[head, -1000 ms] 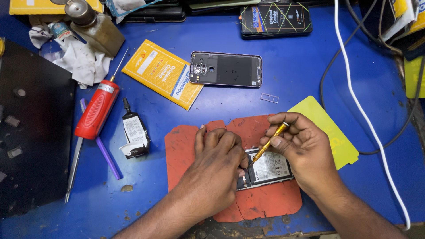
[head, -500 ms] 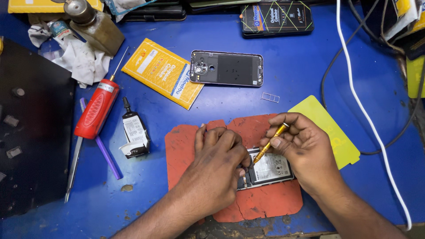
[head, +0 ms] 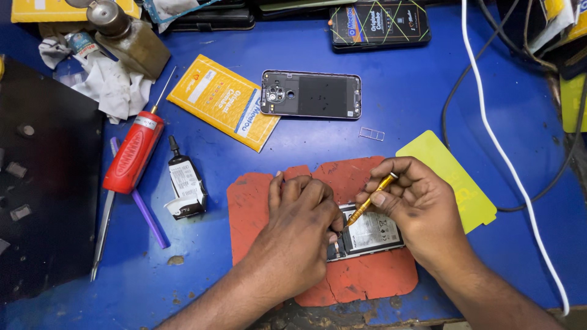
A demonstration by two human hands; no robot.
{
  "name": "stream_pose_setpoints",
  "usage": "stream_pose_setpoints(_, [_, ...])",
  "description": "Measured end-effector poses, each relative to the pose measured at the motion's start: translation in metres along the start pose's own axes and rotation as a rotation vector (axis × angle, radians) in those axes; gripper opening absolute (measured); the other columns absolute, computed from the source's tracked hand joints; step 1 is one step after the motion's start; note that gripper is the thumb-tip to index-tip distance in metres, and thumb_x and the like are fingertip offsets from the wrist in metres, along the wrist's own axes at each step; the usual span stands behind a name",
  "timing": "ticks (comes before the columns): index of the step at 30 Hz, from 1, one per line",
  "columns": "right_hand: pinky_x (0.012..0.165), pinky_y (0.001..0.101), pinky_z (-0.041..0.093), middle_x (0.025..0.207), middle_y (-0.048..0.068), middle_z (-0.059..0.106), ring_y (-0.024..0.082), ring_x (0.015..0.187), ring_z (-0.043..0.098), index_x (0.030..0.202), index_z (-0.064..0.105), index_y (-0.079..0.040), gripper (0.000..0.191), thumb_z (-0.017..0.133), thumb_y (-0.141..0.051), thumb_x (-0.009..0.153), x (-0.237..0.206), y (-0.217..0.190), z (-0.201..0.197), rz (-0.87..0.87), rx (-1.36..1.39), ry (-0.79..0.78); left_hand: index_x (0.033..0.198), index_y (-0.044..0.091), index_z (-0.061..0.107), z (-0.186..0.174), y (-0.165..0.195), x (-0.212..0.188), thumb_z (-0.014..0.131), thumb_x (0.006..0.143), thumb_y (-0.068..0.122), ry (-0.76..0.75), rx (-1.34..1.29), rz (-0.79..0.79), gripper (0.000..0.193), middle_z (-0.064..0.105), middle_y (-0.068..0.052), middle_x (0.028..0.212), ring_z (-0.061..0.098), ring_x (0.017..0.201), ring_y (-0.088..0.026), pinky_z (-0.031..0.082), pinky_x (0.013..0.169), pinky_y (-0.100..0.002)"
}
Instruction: The person pries open the back cover of a smartphone by hand, then uses a screwdriver to unscrew and remove internal components from the phone body. They lift out the battery and main board assembly and set the disassembled parts on the workbench.
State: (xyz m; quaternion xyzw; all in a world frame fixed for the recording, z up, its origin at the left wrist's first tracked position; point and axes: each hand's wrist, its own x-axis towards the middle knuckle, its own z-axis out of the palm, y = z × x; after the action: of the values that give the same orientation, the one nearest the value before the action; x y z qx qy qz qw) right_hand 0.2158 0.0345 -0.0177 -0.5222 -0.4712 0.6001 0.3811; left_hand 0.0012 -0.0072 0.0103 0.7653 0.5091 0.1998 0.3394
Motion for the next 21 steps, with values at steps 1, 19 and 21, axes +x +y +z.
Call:
stream_pose_setpoints(1, [0.085, 0.0354, 0.064, 0.101, 0.013, 0.068, 0.022, 0.093, 0.074, 0.113, 0.060, 0.004, 0.026, 0.062, 0.012, 0.089, 0.000, 0.000, 0.000, -0.005, -0.005, -0.002, 0.089, 0.005, 0.066, 0.000, 0.000, 0.000, 0.066, 0.076, -0.003, 0.001, -0.003, 0.000, 0.016, 0.052, -0.011, 0.111, 0.041, 0.127, -0.034, 0.009, 0.116, -0.069])
stream_pose_setpoints(19, [0.087, 0.0309, 0.063, 0.105, 0.012, 0.068, 0.019, 0.100, 0.073, 0.117, 0.057, 0.004, 0.025, 0.063, 0.011, 0.093, -0.014, -0.005, -0.002, -0.274, -0.059, -0.056, 0.080, 0.007, 0.066, -0.007, 0.003, 0.000, 0.071, 0.071, -0.003, 0.038, -0.083, 0.037, 0.014, 0.056, -0.008, 0.105, 0.048, 0.120, -0.031, 0.013, 0.119, -0.066])
stream_pose_setpoints(21, [0.086, 0.0309, 0.063, 0.105, 0.012, 0.068, 0.019, 0.100, 0.074, 0.116, 0.057, 0.003, 0.024, 0.063, 0.010, 0.093, -0.014, -0.006, -0.002, -0.273, -0.062, -0.048, 0.079, 0.007, 0.066, -0.008, 0.001, -0.001, 0.071, 0.071, -0.003, 0.036, -0.094, 0.050, 0.014, 0.056, -0.008, 0.103, 0.050, 0.118, -0.030, 0.014, 0.121, -0.065])
